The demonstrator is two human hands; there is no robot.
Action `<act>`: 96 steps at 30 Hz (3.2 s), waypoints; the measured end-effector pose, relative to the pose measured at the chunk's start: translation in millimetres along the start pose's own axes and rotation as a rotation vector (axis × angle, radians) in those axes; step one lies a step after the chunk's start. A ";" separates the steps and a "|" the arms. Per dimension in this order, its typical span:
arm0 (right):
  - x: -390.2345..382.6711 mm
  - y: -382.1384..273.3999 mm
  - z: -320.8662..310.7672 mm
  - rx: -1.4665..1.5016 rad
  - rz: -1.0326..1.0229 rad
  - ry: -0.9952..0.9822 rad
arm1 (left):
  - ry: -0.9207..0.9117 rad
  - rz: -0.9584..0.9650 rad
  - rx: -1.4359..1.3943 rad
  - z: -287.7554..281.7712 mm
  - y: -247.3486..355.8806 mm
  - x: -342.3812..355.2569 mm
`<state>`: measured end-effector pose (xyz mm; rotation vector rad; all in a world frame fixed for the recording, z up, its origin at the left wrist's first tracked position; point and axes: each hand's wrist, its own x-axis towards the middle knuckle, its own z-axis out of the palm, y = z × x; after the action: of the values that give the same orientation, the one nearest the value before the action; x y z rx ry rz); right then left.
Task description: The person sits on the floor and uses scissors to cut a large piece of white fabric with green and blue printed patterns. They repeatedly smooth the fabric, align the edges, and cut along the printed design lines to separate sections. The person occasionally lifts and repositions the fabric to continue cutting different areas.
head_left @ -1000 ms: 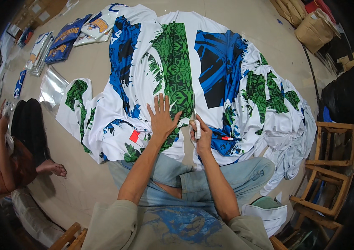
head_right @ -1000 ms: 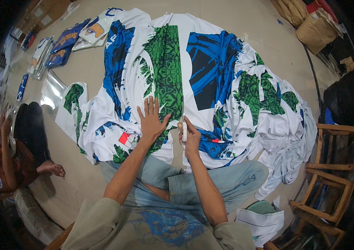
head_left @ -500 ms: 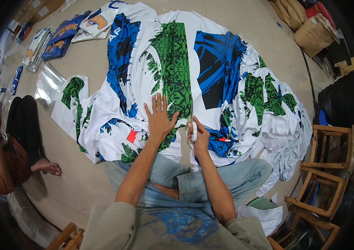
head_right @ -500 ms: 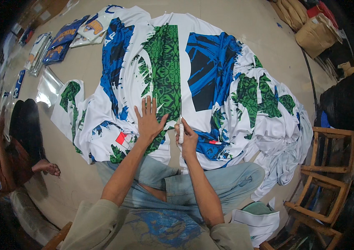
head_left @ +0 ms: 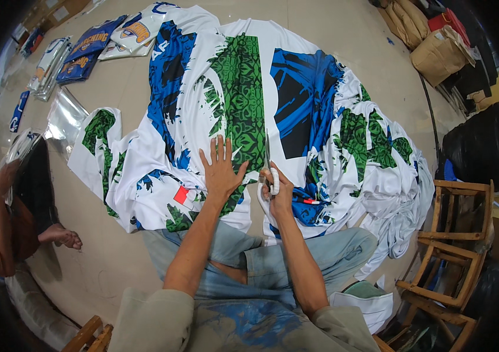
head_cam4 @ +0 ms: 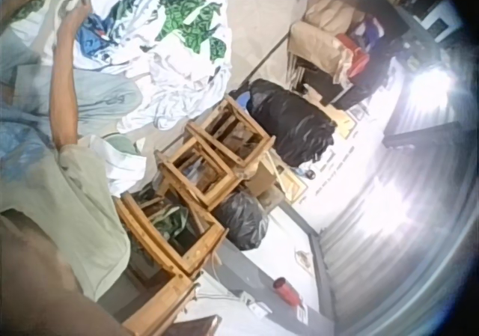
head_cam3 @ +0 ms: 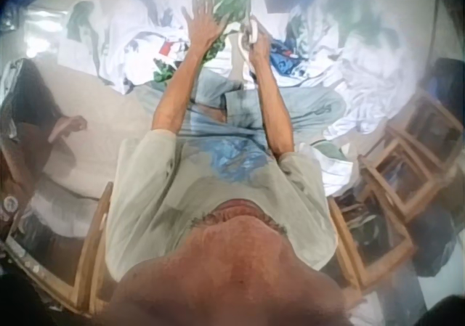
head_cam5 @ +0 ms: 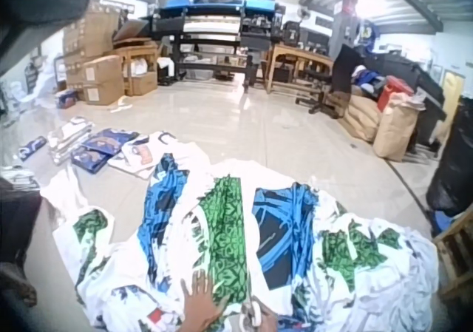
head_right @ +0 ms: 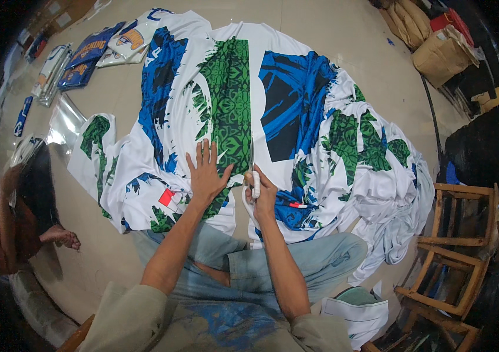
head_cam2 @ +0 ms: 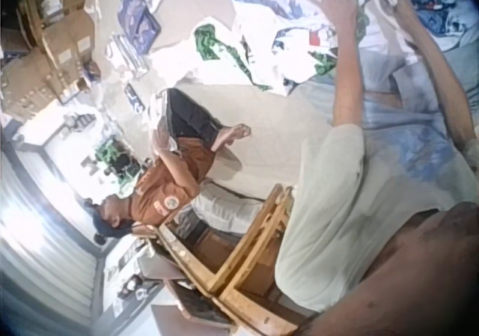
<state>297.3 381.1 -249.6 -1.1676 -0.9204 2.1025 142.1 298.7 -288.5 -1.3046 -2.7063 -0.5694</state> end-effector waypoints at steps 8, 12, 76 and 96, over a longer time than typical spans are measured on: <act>16.4 8.4 6.9 -0.020 -0.054 -0.027 | -0.017 -0.014 -0.025 -2.3 0.6 0.5; 17.3 9.1 7.5 -0.047 -0.057 -0.018 | -0.016 -0.013 -0.011 -1.4 0.4 0.3; 92.1 -23.6 32.2 -0.071 -0.036 -0.052 | -0.114 -0.050 0.003 -8.8 3.4 8.1; 120.5 -35.3 46.9 -0.071 -0.058 -0.041 | -0.132 -0.052 -0.011 -10.5 2.4 9.6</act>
<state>205.3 477.6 -263.1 -1.1226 -1.0427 2.0703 136.9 303.3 -275.7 -1.3238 -2.8546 -0.5216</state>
